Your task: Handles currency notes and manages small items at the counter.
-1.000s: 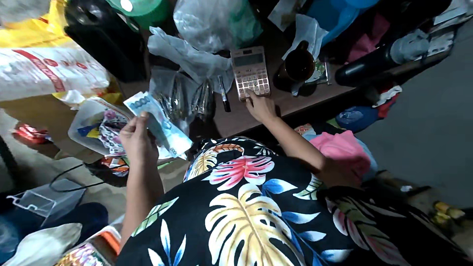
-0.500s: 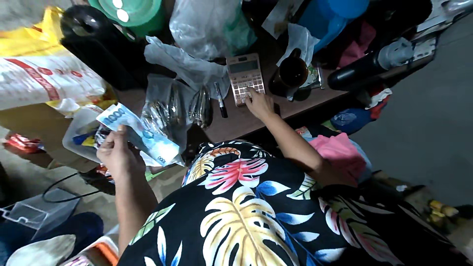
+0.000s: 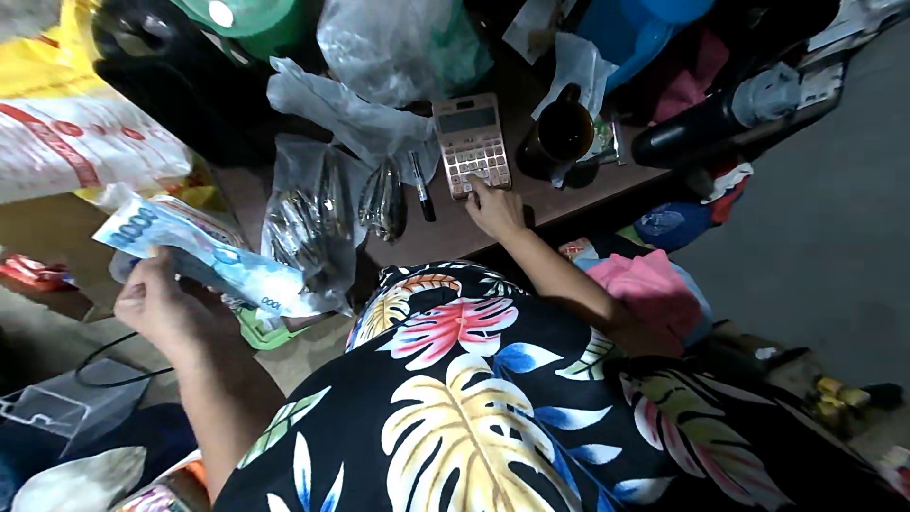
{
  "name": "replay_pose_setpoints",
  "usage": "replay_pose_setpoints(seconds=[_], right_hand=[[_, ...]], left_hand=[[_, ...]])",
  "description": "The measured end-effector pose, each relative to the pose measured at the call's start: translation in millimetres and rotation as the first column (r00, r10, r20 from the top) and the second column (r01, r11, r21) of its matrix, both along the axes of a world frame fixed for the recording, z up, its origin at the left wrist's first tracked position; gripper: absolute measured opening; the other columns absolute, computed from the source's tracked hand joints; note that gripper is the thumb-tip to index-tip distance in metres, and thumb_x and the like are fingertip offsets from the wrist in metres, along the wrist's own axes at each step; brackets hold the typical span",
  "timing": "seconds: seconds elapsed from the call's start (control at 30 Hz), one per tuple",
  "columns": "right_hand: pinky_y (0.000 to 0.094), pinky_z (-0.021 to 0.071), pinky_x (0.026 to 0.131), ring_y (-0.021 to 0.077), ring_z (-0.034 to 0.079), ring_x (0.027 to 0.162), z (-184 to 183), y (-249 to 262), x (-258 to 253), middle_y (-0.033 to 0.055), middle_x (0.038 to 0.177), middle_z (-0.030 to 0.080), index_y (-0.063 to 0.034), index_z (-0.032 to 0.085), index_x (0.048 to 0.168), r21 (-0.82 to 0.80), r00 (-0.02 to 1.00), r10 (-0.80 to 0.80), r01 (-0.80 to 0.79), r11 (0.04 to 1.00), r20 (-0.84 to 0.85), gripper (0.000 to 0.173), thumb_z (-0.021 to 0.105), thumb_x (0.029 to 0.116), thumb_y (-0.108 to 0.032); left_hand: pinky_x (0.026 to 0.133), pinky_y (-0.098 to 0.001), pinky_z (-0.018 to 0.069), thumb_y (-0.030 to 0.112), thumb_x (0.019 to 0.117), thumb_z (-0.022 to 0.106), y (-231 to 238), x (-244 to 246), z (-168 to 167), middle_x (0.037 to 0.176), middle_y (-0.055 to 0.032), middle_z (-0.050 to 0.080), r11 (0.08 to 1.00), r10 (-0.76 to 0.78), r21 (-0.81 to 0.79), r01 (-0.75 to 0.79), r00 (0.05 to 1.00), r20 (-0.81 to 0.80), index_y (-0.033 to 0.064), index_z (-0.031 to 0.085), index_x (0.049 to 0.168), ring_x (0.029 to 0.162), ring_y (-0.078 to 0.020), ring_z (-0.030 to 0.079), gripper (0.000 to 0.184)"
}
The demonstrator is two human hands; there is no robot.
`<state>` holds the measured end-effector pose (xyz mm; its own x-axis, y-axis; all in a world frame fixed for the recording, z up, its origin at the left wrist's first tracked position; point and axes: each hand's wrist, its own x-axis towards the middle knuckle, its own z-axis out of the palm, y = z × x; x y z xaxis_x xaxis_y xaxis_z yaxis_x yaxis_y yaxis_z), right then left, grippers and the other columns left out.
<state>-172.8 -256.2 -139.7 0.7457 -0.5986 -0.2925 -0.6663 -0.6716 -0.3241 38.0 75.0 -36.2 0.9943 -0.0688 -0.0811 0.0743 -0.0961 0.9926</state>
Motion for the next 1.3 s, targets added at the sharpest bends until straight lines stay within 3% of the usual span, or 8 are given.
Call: replay_pose_setpoints(seconds=[0.23,0.33,0.6,0.77,0.9,1.1,1.23,1.3], right_hand=[[0.0642,0.0523,0.081,0.0428,0.071,0.099,8.8,-20.4,5.2,0.0195,0.114,0.073,-0.0156,0.052,0.151,0.077,0.992,-0.118,0.12,0.99,-0.04,0.048,0.048,0.1045,-0.03],[0.0632,0.0518,0.084,0.0423,0.071,0.101,8.5,-26.8,9.8,0.0194,0.113,0.073,-0.0141,0.052,0.149,0.085,0.99,-0.116,0.123,0.989,-0.079,0.047,0.045,0.1053,-0.029],[0.0614,0.0532,0.076,0.0418,0.072,0.091,10.4,-24.1,2.6,0.0186,0.103,0.075,-0.0155,0.055,0.148,0.029,0.997,-0.081,0.082,0.996,-0.019,0.046,0.045,0.1051,-0.028],[0.0644,0.0521,0.077,0.0444,0.072,0.091,2.9,-26.0,-24.2,0.0201,0.097,0.075,-0.0138,0.061,0.142,0.022,0.993,-0.114,0.114,0.993,-0.02,0.042,0.045,0.1055,-0.026],[0.0631,0.0522,0.071,0.044,0.072,0.082,-8.7,-21.0,-32.3,0.0195,0.087,0.074,-0.0171,0.058,0.147,-0.019,0.995,-0.1,0.1,0.995,-0.012,0.045,0.046,0.1046,-0.026],[0.0605,0.0537,0.072,0.0428,0.072,0.082,-8.8,-13.0,-37.7,0.0193,0.09,0.075,-0.0207,0.042,0.159,-0.004,0.991,-0.096,0.096,0.995,-0.095,0.054,0.043,0.1054,-0.025],[0.0625,0.0527,0.074,0.0424,0.072,0.087,-1.2,-11.9,-42.2,0.0189,0.095,0.075,-0.0145,0.059,0.144,0.032,0.992,-0.126,0.127,0.991,-0.028,0.042,0.046,0.1061,-0.027],[0.0624,0.0521,0.073,0.0423,0.072,0.085,2.4,-15.0,-40.4,0.0186,0.092,0.075,-0.0139,0.058,0.145,0.035,0.99,-0.14,0.14,0.99,-0.012,0.043,0.046,0.1059,-0.028]], left_hand=[[0.079,-0.0305,0.0597,0.017,0.1044,0.049,1.1,2.1,-1.5,0.087,0.0093,0.07,1.0,-0.014,0.003,0.014,1.0,0.016,0.0186,0.062,0.092,0.082,-0.0066,0.069,0.018],[0.078,-0.0303,0.0593,0.018,0.1049,0.05,3.6,2.5,-2.2,0.087,0.0092,0.069,1.0,0.001,0.013,-0.001,1.0,0.012,0.0178,0.063,0.092,0.082,-0.0066,0.069,0.018],[0.077,-0.0298,0.0595,0.014,0.1041,0.051,3.4,4.9,-6.4,0.085,0.0087,0.069,1.0,0.022,0.006,-0.022,1.0,0.021,0.0172,0.062,0.091,0.081,-0.0066,0.069,0.017],[0.078,-0.0279,0.0589,0.015,0.1036,0.056,8.3,10.1,-11.7,0.087,0.0099,0.068,0.998,0.014,0.069,-0.014,1.0,-0.005,0.0144,0.063,0.099,0.081,-0.0044,0.068,0.009],[0.078,-0.0272,0.0592,0.015,0.1013,0.06,3.0,12.0,-13.7,0.085,0.0112,0.069,0.998,0.005,0.058,-0.008,0.999,0.048,0.0157,0.064,0.096,0.08,-0.0037,0.069,0.007],[0.081,-0.0292,0.0592,0.014,0.1018,0.059,-2.7,16.4,-10.7,0.085,0.0102,0.069,0.999,-0.011,0.035,0.009,0.998,0.058,0.0162,0.064,0.094,0.082,-0.0052,0.069,0.01],[0.081,-0.0295,0.0589,0.013,0.102,0.057,-6.4,11.6,-2.2,0.085,0.0109,0.069,0.999,-0.014,0.046,0.012,0.999,0.05,0.0176,0.063,0.092,0.083,-0.0046,0.068,0.012],[0.08,-0.029,0.0592,0.013,0.1022,0.057,-5.1,10.7,-2.4,0.085,0.0111,0.069,0.999,-0.008,0.049,0.005,0.999,0.047,0.0182,0.062,0.091,0.082,-0.0045,0.069,0.013]])
